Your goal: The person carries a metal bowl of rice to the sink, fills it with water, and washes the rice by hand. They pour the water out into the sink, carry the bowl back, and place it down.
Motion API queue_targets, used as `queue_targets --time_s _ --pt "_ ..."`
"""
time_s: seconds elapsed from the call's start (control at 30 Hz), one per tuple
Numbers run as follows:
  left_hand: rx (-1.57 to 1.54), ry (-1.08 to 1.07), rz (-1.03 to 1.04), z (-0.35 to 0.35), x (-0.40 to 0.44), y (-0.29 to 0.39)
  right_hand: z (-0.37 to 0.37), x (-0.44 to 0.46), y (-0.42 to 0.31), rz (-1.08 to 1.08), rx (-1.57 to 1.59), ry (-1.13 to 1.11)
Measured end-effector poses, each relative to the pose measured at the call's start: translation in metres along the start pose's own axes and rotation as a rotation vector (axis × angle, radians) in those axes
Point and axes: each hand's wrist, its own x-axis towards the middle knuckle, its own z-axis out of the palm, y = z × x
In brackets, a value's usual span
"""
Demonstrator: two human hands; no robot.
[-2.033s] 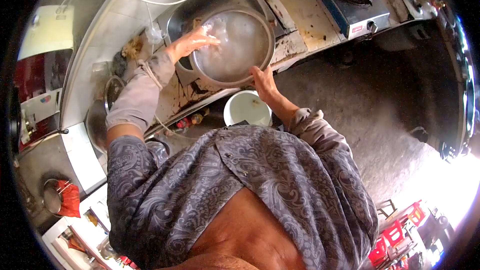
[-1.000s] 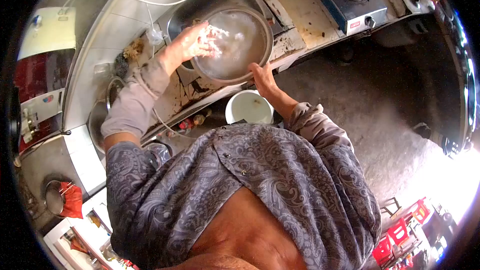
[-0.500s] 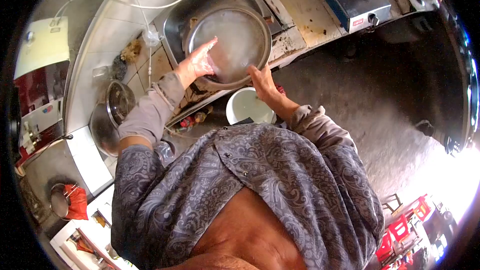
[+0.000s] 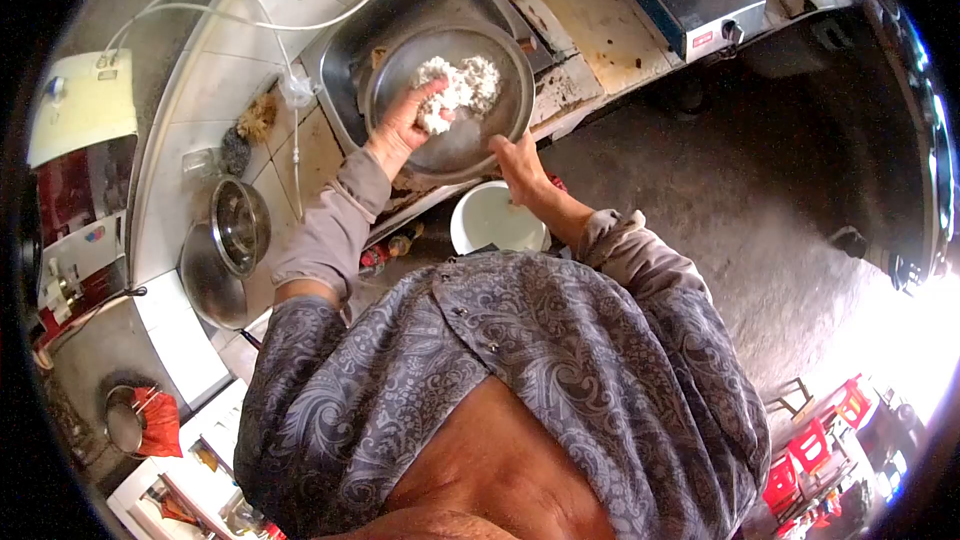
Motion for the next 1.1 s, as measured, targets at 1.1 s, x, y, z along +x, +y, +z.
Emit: queue_targets --time_s 1.1 --pt "2.419 -0.473 0.468 0.018 0.03 -0.02 0.003 -0.002 0.001 -0.078 0.109 -0.009"
